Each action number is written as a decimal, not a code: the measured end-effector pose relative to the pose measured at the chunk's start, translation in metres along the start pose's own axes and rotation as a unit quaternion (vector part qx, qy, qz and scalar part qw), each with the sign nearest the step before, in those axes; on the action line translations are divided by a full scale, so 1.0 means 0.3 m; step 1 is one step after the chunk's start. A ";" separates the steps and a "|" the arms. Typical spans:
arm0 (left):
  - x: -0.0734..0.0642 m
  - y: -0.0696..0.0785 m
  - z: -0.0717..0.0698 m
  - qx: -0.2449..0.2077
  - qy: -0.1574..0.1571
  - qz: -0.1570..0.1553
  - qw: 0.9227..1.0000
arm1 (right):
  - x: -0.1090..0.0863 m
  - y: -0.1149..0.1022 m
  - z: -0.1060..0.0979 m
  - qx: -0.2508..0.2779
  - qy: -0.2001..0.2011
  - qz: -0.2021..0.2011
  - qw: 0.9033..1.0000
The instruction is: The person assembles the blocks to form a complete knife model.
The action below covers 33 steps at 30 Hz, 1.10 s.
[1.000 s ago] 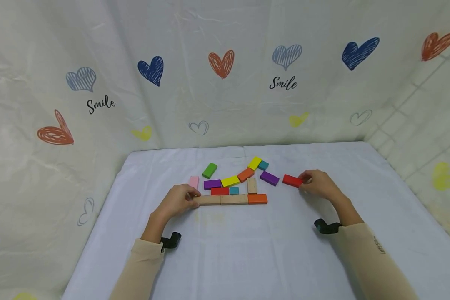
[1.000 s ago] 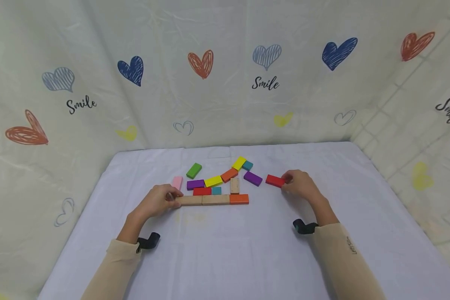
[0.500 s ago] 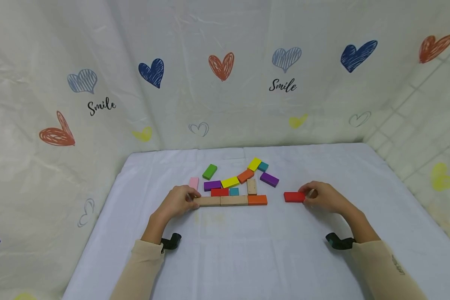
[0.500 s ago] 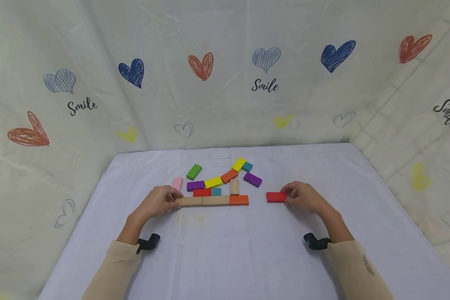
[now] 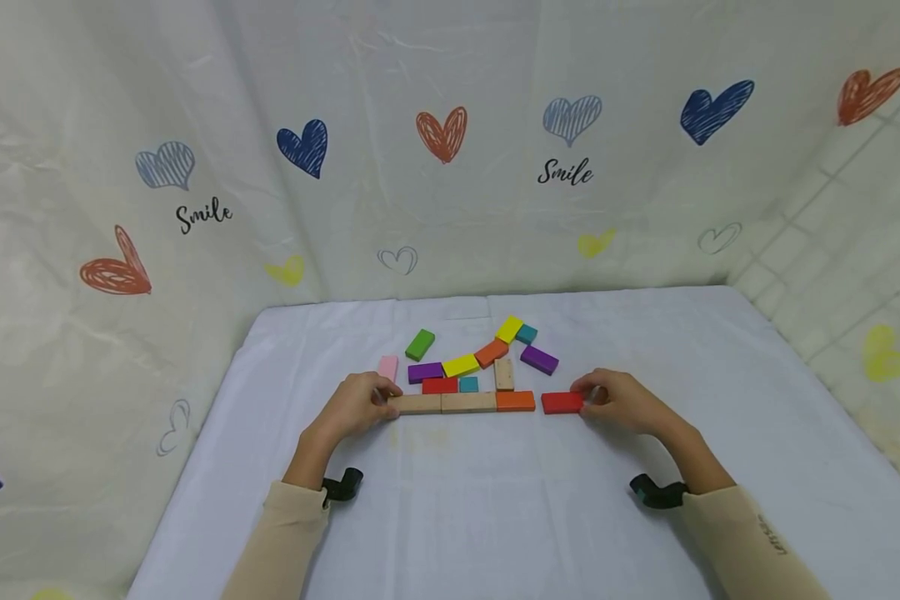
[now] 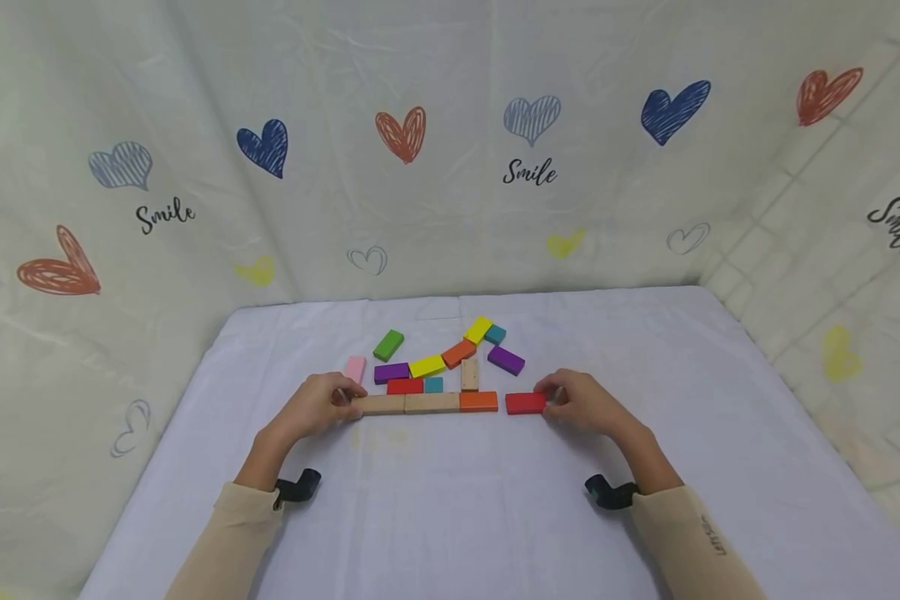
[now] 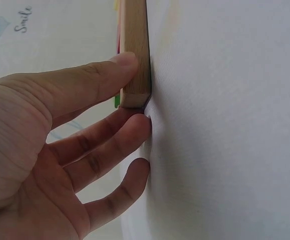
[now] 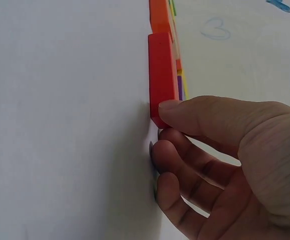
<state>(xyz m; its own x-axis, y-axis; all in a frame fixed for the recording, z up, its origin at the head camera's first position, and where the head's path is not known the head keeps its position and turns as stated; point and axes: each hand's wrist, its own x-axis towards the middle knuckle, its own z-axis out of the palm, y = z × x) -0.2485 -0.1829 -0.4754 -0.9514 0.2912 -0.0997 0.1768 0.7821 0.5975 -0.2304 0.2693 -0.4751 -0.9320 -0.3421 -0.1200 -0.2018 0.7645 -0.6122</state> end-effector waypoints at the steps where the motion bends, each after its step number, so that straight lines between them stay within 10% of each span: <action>1: 0.000 0.000 0.000 -0.001 0.000 -0.001 1.000 | 0.004 -0.004 0.004 0.000 -0.002 0.002 1.000; 33: 0.002 -0.004 -0.001 0.004 0.002 0.003 1.000 | 0.039 -0.046 0.024 -0.001 -0.012 0.028 1.000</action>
<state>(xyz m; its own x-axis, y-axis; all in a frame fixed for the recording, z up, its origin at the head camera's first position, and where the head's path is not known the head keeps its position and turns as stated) -0.2494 -0.1837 -0.4759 -0.9511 0.2944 -0.0934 0.1849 0.7849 0.5915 -0.2364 0.2508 -0.4737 -0.9340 -0.3122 -0.1735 -0.1501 0.7839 -0.6025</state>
